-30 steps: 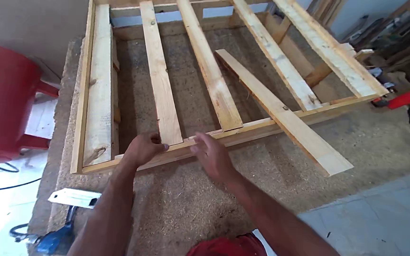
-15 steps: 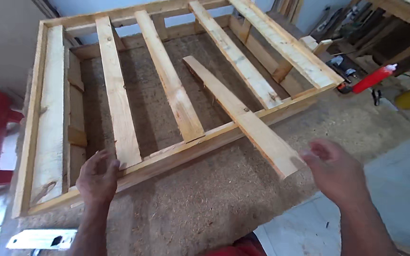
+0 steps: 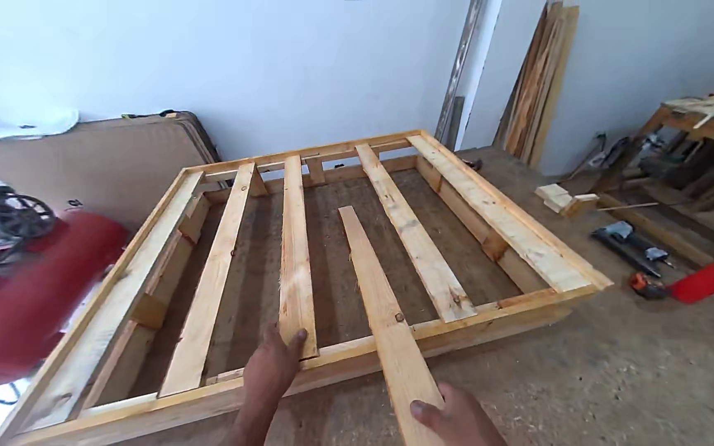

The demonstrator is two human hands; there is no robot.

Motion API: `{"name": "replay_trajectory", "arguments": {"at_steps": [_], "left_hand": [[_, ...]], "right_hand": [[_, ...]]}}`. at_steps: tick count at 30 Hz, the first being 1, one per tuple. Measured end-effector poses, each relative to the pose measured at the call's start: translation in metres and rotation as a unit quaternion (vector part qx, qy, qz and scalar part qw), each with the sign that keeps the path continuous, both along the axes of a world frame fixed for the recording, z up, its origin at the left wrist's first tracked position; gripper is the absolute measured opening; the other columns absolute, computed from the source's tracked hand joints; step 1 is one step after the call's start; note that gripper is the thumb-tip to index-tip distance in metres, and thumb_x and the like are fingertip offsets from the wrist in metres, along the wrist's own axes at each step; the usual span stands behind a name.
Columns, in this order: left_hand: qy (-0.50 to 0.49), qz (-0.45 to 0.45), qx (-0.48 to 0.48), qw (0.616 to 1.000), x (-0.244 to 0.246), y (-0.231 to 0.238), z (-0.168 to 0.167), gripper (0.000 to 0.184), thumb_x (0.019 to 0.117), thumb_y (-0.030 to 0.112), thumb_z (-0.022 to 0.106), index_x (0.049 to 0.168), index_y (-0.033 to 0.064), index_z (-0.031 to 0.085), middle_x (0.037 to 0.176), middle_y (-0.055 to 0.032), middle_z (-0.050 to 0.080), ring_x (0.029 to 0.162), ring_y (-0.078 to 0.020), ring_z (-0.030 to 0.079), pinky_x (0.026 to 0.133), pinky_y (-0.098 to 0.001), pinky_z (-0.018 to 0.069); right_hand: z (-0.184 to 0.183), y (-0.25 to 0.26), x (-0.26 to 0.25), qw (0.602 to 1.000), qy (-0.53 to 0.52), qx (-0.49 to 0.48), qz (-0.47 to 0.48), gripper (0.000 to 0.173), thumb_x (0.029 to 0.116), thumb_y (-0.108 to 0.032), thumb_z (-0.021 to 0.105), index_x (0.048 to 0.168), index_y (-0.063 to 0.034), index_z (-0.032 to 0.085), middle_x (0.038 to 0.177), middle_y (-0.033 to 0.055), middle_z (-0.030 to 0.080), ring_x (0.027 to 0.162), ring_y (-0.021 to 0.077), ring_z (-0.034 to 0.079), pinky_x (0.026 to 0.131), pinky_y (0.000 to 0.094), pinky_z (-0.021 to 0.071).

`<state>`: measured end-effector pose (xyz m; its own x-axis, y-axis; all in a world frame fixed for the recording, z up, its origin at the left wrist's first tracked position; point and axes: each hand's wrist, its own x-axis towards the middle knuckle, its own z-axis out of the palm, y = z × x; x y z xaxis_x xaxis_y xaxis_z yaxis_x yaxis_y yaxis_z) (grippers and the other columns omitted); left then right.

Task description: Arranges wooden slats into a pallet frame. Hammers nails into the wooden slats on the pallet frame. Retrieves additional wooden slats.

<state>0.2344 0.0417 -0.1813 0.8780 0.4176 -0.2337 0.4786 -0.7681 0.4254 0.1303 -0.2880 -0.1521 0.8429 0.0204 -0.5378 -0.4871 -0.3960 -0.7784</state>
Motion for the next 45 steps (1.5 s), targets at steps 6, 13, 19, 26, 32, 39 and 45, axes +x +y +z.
{"name": "replay_trajectory", "arguments": {"at_steps": [6, 13, 19, 26, 32, 39, 45], "left_hand": [[0.040, 0.003, 0.118, 0.992, 0.000, -0.011, -0.008, 0.088, 0.0930, 0.082, 0.033, 0.153, 0.0182, 0.045, 0.115, -0.0139, 0.074, 0.106, -0.0345, 0.072, 0.090, -0.0588, 0.0553], [0.022, 0.014, 0.136, 0.990, 0.003, -0.011, -0.013, 0.087, 0.0900, 0.084, 0.032, 0.149, 0.0222, 0.050, 0.110, -0.0122, 0.075, 0.101, -0.0341, 0.073, 0.085, -0.0589, 0.0562], [0.023, 0.019, 0.146, 0.989, 0.003, -0.011, -0.014, 0.087, 0.0900, 0.084, 0.031, 0.148, 0.0229, 0.051, 0.109, -0.0103, 0.075, 0.100, -0.0318, 0.073, 0.084, -0.0575, 0.0564], [0.023, 0.017, 0.143, 0.989, -0.002, -0.013, -0.014, 0.085, 0.0909, 0.082, 0.032, 0.149, 0.0224, 0.051, 0.108, -0.0135, 0.075, 0.100, -0.0354, 0.073, 0.084, -0.0598, 0.0556], [0.012, 0.006, 0.084, 0.996, -0.013, -0.015, -0.004, 0.079, 0.0932, 0.078, 0.046, 0.145, 0.0186, 0.054, 0.107, -0.0282, 0.071, 0.102, -0.0522, 0.067, 0.084, -0.0742, 0.0482], [-0.008, -0.001, 0.103, 0.995, -0.013, -0.013, -0.013, 0.071, 0.0991, 0.074, 0.035, 0.141, 0.0207, 0.056, 0.101, -0.0274, 0.071, 0.095, -0.0524, 0.068, 0.078, -0.0755, 0.0476], [-0.008, -0.034, 0.106, 0.994, -0.013, -0.007, -0.011, 0.068, 0.1027, 0.070, 0.030, 0.143, 0.0213, 0.056, 0.102, -0.0273, 0.071, 0.097, -0.0528, 0.068, 0.079, -0.0759, 0.0475]], "right_hand": [[-0.006, -0.008, 0.007, 0.998, -0.038, 0.048, -0.008, 0.045, 0.0855, -0.037, 0.081, 0.115, -0.0060, 0.068, 0.095, 0.0073, 0.077, 0.087, 0.0206, 0.076, 0.084, 0.0458, 0.0635], [-0.007, -0.004, 0.099, 0.991, -0.128, 0.044, 0.006, 0.050, 0.0849, -0.045, 0.078, 0.120, -0.0119, 0.066, 0.099, 0.0011, 0.076, 0.088, 0.0142, 0.075, 0.081, 0.0391, 0.0651], [-0.014, 0.020, 0.188, 0.990, -0.132, -0.049, 0.033, 0.052, 0.0898, -0.053, 0.073, 0.118, -0.0094, 0.068, 0.101, 0.0078, 0.073, 0.097, 0.0207, 0.071, 0.089, 0.0476, 0.0584], [-0.047, 0.032, 0.203, 0.993, -0.110, -0.025, 0.023, 0.050, 0.0961, -0.052, 0.068, 0.117, -0.0062, 0.067, 0.099, 0.0120, 0.072, 0.092, 0.0244, 0.071, 0.084, 0.0484, 0.0586], [-0.052, 0.034, 0.207, 0.995, -0.092, -0.040, 0.023, 0.060, 0.0974, -0.056, 0.063, 0.123, -0.0017, 0.063, 0.106, 0.0194, 0.069, 0.099, 0.0331, 0.069, 0.088, 0.0574, 0.0558], [-0.059, 0.034, 0.210, 0.991, -0.106, -0.062, 0.056, 0.064, 0.0987, -0.058, 0.058, 0.125, -0.0002, 0.059, 0.107, 0.0191, 0.069, 0.099, 0.0317, 0.069, 0.086, 0.0558, 0.0570], [-0.054, 0.039, 0.204, 0.989, -0.123, -0.079, 0.036, 0.062, 0.0996, -0.058, 0.057, 0.123, -0.0009, 0.060, 0.105, 0.0188, 0.068, 0.099, 0.0327, 0.069, 0.085, 0.0569, 0.0562]]}}
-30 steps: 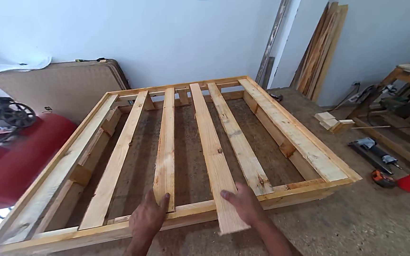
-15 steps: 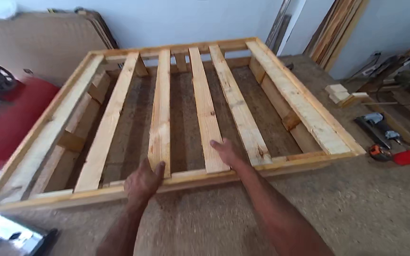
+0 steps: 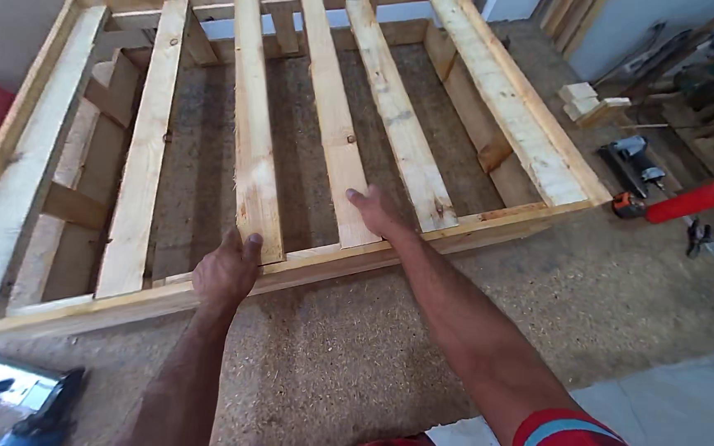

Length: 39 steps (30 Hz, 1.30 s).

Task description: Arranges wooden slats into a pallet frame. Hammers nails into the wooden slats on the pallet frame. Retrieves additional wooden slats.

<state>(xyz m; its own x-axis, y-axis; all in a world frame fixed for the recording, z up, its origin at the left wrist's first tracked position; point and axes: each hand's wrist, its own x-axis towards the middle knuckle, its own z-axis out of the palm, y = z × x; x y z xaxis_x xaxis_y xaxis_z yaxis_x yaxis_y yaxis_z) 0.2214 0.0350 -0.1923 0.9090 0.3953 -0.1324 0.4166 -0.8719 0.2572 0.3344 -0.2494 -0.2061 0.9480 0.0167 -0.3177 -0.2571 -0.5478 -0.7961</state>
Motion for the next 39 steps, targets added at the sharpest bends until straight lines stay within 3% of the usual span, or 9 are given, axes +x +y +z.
{"name": "replay_trajectory", "arguments": {"at_steps": [4, 7, 11, 15, 20, 28, 33, 36, 39], "left_hand": [[-0.008, -0.008, 0.008, 1.000, 0.003, -0.004, 0.003, 0.070, 0.1027, 0.070, 0.026, 0.140, 0.0214, 0.059, 0.104, -0.0280, 0.071, 0.100, -0.0531, 0.067, 0.080, -0.0758, 0.0476], [-0.017, -0.008, 0.009, 1.000, 0.004, -0.006, 0.004, 0.070, 0.1034, 0.069, 0.026, 0.141, 0.0207, 0.059, 0.105, -0.0293, 0.071, 0.100, -0.0541, 0.067, 0.079, -0.0757, 0.0478], [-0.010, -0.001, 0.026, 1.000, 0.004, -0.007, 0.002, 0.071, 0.1022, 0.070, 0.025, 0.144, 0.0214, 0.057, 0.108, -0.0258, 0.073, 0.102, -0.0500, 0.069, 0.083, -0.0724, 0.0505], [-0.003, 0.004, 0.020, 1.000, 0.010, -0.002, -0.006, 0.079, 0.0985, 0.075, 0.021, 0.150, 0.0247, 0.052, 0.112, -0.0186, 0.075, 0.105, -0.0429, 0.071, 0.088, -0.0685, 0.0526], [-0.013, 0.012, 0.004, 1.000, 0.010, 0.004, -0.014, 0.081, 0.0963, 0.078, 0.023, 0.151, 0.0258, 0.053, 0.113, -0.0183, 0.075, 0.106, -0.0427, 0.071, 0.089, -0.0688, 0.0524], [-0.029, 0.045, 0.006, 0.999, 0.009, 0.005, -0.022, 0.079, 0.0926, 0.081, 0.027, 0.145, 0.0316, 0.058, 0.113, -0.0160, 0.075, 0.107, -0.0420, 0.070, 0.089, -0.0707, 0.0505], [-0.028, 0.046, 0.018, 0.998, 0.008, 0.009, -0.028, 0.077, 0.0923, 0.082, 0.025, 0.140, 0.0334, 0.061, 0.113, -0.0155, 0.075, 0.109, -0.0422, 0.070, 0.090, -0.0714, 0.0501], [-0.027, 0.058, 0.025, 0.998, 0.012, 0.003, -0.019, 0.074, 0.0946, 0.079, 0.027, 0.140, 0.0327, 0.062, 0.115, -0.0174, 0.074, 0.111, -0.0438, 0.068, 0.091, -0.0723, 0.0485], [-0.006, 0.056, 0.010, 0.998, 0.003, -0.013, -0.002, 0.068, 0.1019, 0.070, 0.035, 0.144, 0.0221, 0.060, 0.120, -0.0293, 0.068, 0.116, -0.0550, 0.061, 0.092, -0.0799, 0.0417]], "right_hand": [[0.025, 0.000, -0.020, 0.987, -0.095, -0.131, 0.001, 0.062, 0.1000, -0.053, 0.059, 0.140, -0.0054, 0.056, 0.118, 0.0170, 0.068, 0.109, 0.0325, 0.068, 0.091, 0.0553, 0.0575], [0.038, -0.029, -0.040, 0.944, -0.216, -0.247, -0.041, 0.058, 0.0986, -0.052, 0.061, 0.135, -0.0074, 0.063, 0.138, 0.0152, 0.060, 0.126, 0.0328, 0.059, 0.103, 0.0532, 0.0507], [0.035, -0.088, -0.037, 0.930, -0.113, -0.337, -0.095, 0.101, 0.0825, -0.068, 0.071, 0.156, -0.0063, 0.039, 0.157, 0.0238, 0.041, 0.141, 0.0421, 0.045, 0.111, 0.0613, 0.0426], [0.036, -0.113, -0.008, 0.959, -0.017, -0.283, -0.020, 0.123, 0.0731, -0.074, 0.076, 0.162, -0.0088, 0.021, 0.124, 0.0219, 0.067, 0.110, 0.0401, 0.067, 0.090, 0.0639, 0.0552], [0.071, -0.141, -0.005, 0.975, -0.034, -0.213, -0.058, 0.108, 0.0698, -0.066, 0.080, 0.153, -0.0120, 0.038, 0.107, 0.0135, 0.072, 0.096, 0.0316, 0.071, 0.082, 0.0575, 0.0583], [0.044, -0.192, -0.001, 0.965, -0.026, -0.257, -0.044, 0.107, 0.0717, -0.071, 0.074, 0.154, -0.0098, 0.042, 0.122, 0.0142, 0.068, 0.110, 0.0313, 0.068, 0.091, 0.0559, 0.0568], [0.038, -0.177, -0.002, 0.968, -0.020, -0.239, -0.070, 0.096, 0.0725, -0.069, 0.075, 0.145, -0.0114, 0.048, 0.111, 0.0124, 0.071, 0.099, 0.0303, 0.071, 0.082, 0.0542, 0.0583], [0.032, -0.177, -0.001, 0.967, -0.016, -0.251, -0.036, 0.107, 0.0748, -0.073, 0.072, 0.151, -0.0056, 0.039, 0.117, 0.0177, 0.069, 0.104, 0.0362, 0.069, 0.084, 0.0584, 0.0573], [0.042, -0.196, 0.004, 0.970, 0.026, -0.230, 0.067, 0.116, 0.0806, -0.079, 0.065, 0.156, 0.0014, 0.029, 0.130, 0.0259, 0.063, 0.117, 0.0414, 0.065, 0.094, 0.0637, 0.0534]]}}
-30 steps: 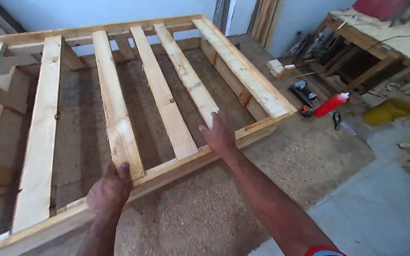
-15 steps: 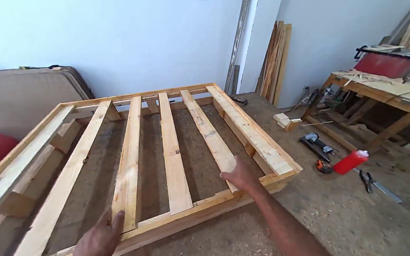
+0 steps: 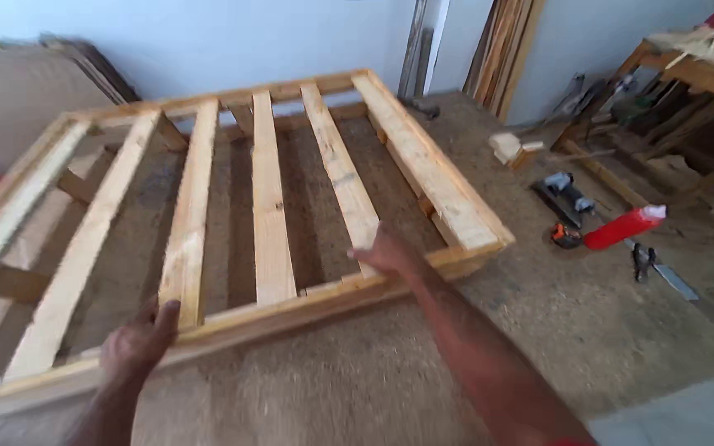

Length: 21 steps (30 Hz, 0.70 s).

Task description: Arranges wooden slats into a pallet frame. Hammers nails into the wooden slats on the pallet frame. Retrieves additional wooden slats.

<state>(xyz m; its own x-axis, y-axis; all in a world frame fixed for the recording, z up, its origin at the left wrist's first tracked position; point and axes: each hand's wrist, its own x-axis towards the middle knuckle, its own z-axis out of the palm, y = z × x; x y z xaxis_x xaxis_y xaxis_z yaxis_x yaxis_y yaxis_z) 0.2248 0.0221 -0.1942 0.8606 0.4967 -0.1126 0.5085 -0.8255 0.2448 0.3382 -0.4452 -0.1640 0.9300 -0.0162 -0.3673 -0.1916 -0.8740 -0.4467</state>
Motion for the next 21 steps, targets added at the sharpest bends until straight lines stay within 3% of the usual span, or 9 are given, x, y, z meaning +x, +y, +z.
{"name": "replay_trajectory", "arguments": {"at_steps": [2, 4, 5, 7, 13, 16, 19, 21], "left_hand": [[-0.011, -0.010, -0.002, 1.000, -0.002, -0.003, -0.001, 0.070, 0.1014, 0.071, 0.034, 0.140, 0.0204, 0.062, 0.119, -0.0312, 0.068, 0.116, -0.0568, 0.061, 0.092, -0.0823, 0.0402], [-0.043, -0.015, -0.012, 0.999, 0.002, 0.001, -0.005, 0.069, 0.1012, 0.071, 0.035, 0.134, 0.0180, 0.066, 0.116, -0.0304, 0.069, 0.113, -0.0560, 0.062, 0.090, -0.0824, 0.0402], [-0.050, -0.016, -0.017, 0.998, 0.002, 0.004, -0.007, 0.070, 0.1010, 0.071, 0.034, 0.134, 0.0180, 0.066, 0.117, -0.0295, 0.069, 0.113, -0.0553, 0.062, 0.090, -0.0822, 0.0404], [-0.054, -0.014, -0.027, 0.998, 0.003, 0.008, -0.009, 0.069, 0.1009, 0.071, 0.035, 0.136, 0.0193, 0.064, 0.118, -0.0283, 0.069, 0.114, -0.0540, 0.062, 0.091, -0.0815, 0.0403], [-0.057, -0.011, -0.021, 0.998, 0.005, 0.014, -0.013, 0.070, 0.1000, 0.072, 0.034, 0.133, 0.0189, 0.065, 0.112, -0.0286, 0.070, 0.109, -0.0538, 0.064, 0.087, -0.0812, 0.0413], [-0.034, -0.010, -0.039, 0.999, 0.005, -0.003, 0.005, 0.060, 0.1055, 0.060, 0.040, 0.134, 0.0142, 0.065, 0.114, -0.0325, 0.068, 0.112, -0.0576, 0.061, 0.091, -0.0823, 0.0393], [-0.032, -0.008, -0.076, 0.997, 0.000, 0.002, 0.015, 0.048, 0.1054, 0.053, 0.048, 0.132, 0.0186, 0.068, 0.111, -0.0243, 0.071, 0.106, -0.0490, 0.067, 0.089, -0.0783, 0.0458], [-0.025, -0.020, -0.083, 0.996, 0.001, 0.008, 0.014, 0.048, 0.1042, 0.056, 0.049, 0.135, 0.0249, 0.067, 0.114, -0.0208, 0.072, 0.109, -0.0466, 0.067, 0.092, -0.0779, 0.0454]], "right_hand": [[0.003, -0.020, 0.009, 0.998, 0.028, 0.041, 0.038, 0.090, 0.0903, -0.071, 0.061, 0.141, 0.0023, 0.049, 0.117, 0.0246, 0.067, 0.108, 0.0394, 0.067, 0.090, 0.0632, 0.0541], [-0.002, -0.038, 0.021, 0.995, 0.047, 0.071, 0.058, 0.063, 0.0962, -0.059, 0.062, 0.116, 0.0012, 0.063, 0.100, 0.0205, 0.068, 0.093, 0.0349, 0.068, 0.082, 0.0600, 0.0544], [-0.006, -0.043, 0.021, 0.993, 0.064, 0.083, 0.060, 0.059, 0.0978, -0.057, 0.061, 0.107, 0.0006, 0.065, 0.096, 0.0193, 0.068, 0.091, 0.0333, 0.068, 0.081, 0.0585, 0.0538], [-0.014, -0.047, 0.018, 0.989, 0.078, 0.117, 0.050, 0.057, 0.0989, -0.057, 0.059, 0.101, -0.0004, 0.066, 0.093, 0.0174, 0.068, 0.088, 0.0302, 0.067, 0.080, 0.0552, 0.0538], [-0.023, -0.046, 0.021, 0.987, 0.070, 0.137, 0.045, 0.056, 0.0989, -0.057, 0.060, 0.098, -0.0010, 0.067, 0.092, 0.0164, 0.069, 0.087, 0.0289, 0.067, 0.079, 0.0545, 0.0539], [-0.020, -0.047, 0.017, 0.989, 0.061, 0.134, 0.028, 0.054, 0.0995, -0.054, 0.061, 0.099, -0.0004, 0.066, 0.091, 0.0172, 0.067, 0.086, 0.0304, 0.067, 0.078, 0.0554, 0.0541], [-0.031, -0.038, 0.014, 0.996, 0.006, 0.090, 0.023, 0.058, 0.0980, -0.061, 0.058, 0.100, -0.0038, 0.068, 0.088, 0.0178, 0.067, 0.084, 0.0355, 0.067, 0.075, 0.0629, 0.0533], [-0.028, -0.031, 0.006, 0.998, -0.048, 0.047, 0.004, 0.060, 0.0989, -0.063, 0.055, 0.111, -0.0059, 0.068, 0.094, 0.0190, 0.069, 0.089, 0.0389, 0.068, 0.077, 0.0667, 0.0530]]}}
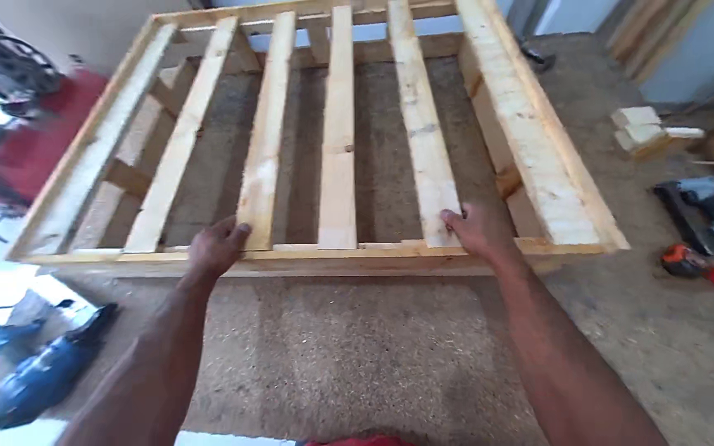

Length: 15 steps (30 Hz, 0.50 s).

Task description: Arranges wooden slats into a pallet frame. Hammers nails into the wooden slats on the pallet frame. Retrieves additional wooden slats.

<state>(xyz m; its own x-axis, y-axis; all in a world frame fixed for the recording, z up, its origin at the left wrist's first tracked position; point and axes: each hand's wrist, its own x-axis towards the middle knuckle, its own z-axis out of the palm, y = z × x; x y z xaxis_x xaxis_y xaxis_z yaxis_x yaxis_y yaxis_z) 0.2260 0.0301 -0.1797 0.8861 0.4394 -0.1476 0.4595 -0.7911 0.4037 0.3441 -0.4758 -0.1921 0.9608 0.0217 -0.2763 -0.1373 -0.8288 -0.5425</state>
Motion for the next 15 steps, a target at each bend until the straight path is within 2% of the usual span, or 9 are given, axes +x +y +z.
{"name": "replay_trajectory", "arguments": {"at_steps": [2, 3, 4, 6, 8, 11, 13, 15], "left_hand": [[0.007, 0.007, 0.002, 1.000, 0.001, -0.001, -0.002, 0.048, 0.1037, 0.059, 0.047, 0.138, 0.0306, 0.065, 0.115, -0.0180, 0.073, 0.111, -0.0455, 0.067, 0.091, -0.0775, 0.0459], [0.009, 0.012, 0.002, 1.000, 0.001, -0.003, -0.003, 0.048, 0.1039, 0.060, 0.046, 0.138, 0.0320, 0.065, 0.115, -0.0174, 0.073, 0.110, -0.0452, 0.067, 0.091, -0.0771, 0.0462], [0.009, 0.017, 0.005, 1.000, 0.002, -0.003, -0.003, 0.049, 0.1041, 0.061, 0.044, 0.139, 0.0330, 0.064, 0.116, -0.0169, 0.073, 0.110, -0.0449, 0.067, 0.090, -0.0768, 0.0464], [0.009, 0.018, 0.016, 1.000, 0.001, 0.001, -0.003, 0.050, 0.1059, 0.060, 0.038, 0.141, 0.0341, 0.063, 0.118, -0.0159, 0.073, 0.112, -0.0434, 0.067, 0.091, -0.0758, 0.0469], [0.012, 0.003, 0.014, 1.000, 0.000, 0.005, -0.004, 0.053, 0.1078, 0.058, 0.032, 0.144, 0.0320, 0.060, 0.124, -0.0151, 0.072, 0.118, -0.0417, 0.066, 0.096, -0.0739, 0.0464], [0.016, -0.064, -0.074, 0.995, -0.001, 0.020, -0.003, 0.048, 0.1085, 0.049, 0.041, 0.148, 0.0256, 0.056, 0.129, -0.0139, 0.070, 0.122, -0.0358, 0.065, 0.103, -0.0691, 0.0464], [0.035, -0.136, -0.170, 0.975, -0.002, 0.031, 0.001, 0.047, 0.1050, 0.035, 0.058, 0.149, 0.0179, 0.053, 0.122, -0.0127, 0.072, 0.113, -0.0276, 0.070, 0.101, -0.0575, 0.0539], [0.068, -0.180, -0.246, 0.950, 0.001, 0.042, 0.005, 0.054, 0.0994, 0.020, 0.068, 0.149, 0.0113, 0.050, 0.121, -0.0140, 0.072, 0.110, -0.0245, 0.071, 0.101, -0.0500, 0.0560]], "right_hand": [[0.005, 0.007, -0.015, 0.997, -0.051, -0.038, -0.034, 0.065, 0.1004, -0.062, 0.052, 0.136, -0.0088, 0.060, 0.113, 0.0217, 0.070, 0.104, 0.0433, 0.068, 0.086, 0.0702, 0.0517], [0.008, 0.011, -0.025, 0.993, -0.094, -0.049, -0.052, 0.065, 0.1019, -0.058, 0.051, 0.143, -0.0082, 0.055, 0.121, 0.0228, 0.068, 0.110, 0.0447, 0.066, 0.090, 0.0705, 0.0507], [0.010, 0.019, -0.035, 0.985, -0.153, -0.047, -0.061, 0.063, 0.1033, -0.053, 0.052, 0.144, -0.0053, 0.054, 0.128, 0.0253, 0.065, 0.116, 0.0468, 0.063, 0.094, 0.0704, 0.0495], [0.009, 0.050, -0.057, 0.968, -0.246, -0.030, -0.036, 0.056, 0.1046, -0.047, 0.052, 0.139, -0.0023, 0.056, 0.130, 0.0266, 0.062, 0.118, 0.0466, 0.062, 0.095, 0.0674, 0.0499], [0.008, 0.092, -0.077, 0.971, -0.231, 0.006, 0.060, 0.056, 0.1036, -0.045, 0.055, 0.139, -0.0024, 0.057, 0.133, 0.0239, 0.062, 0.124, 0.0420, 0.060, 0.104, 0.0629, 0.0478], [0.006, 0.153, -0.086, 0.981, -0.107, 0.050, 0.153, 0.073, 0.0976, -0.058, 0.060, 0.151, -0.0093, 0.047, 0.127, 0.0180, 0.068, 0.115, 0.0376, 0.067, 0.097, 0.0636, 0.0531], [-0.004, 0.174, -0.089, 0.981, -0.113, -0.017, 0.158, 0.081, 0.0933, -0.069, 0.058, 0.151, -0.0134, 0.048, 0.111, 0.0192, 0.072, 0.100, 0.0408, 0.071, 0.084, 0.0654, 0.0554], [-0.008, 0.178, -0.089, 0.979, -0.121, -0.068, 0.151, 0.083, 0.0928, -0.073, 0.054, 0.154, -0.0177, 0.046, 0.108, 0.0194, 0.073, 0.097, 0.0422, 0.071, 0.083, 0.0656, 0.0545]]}}
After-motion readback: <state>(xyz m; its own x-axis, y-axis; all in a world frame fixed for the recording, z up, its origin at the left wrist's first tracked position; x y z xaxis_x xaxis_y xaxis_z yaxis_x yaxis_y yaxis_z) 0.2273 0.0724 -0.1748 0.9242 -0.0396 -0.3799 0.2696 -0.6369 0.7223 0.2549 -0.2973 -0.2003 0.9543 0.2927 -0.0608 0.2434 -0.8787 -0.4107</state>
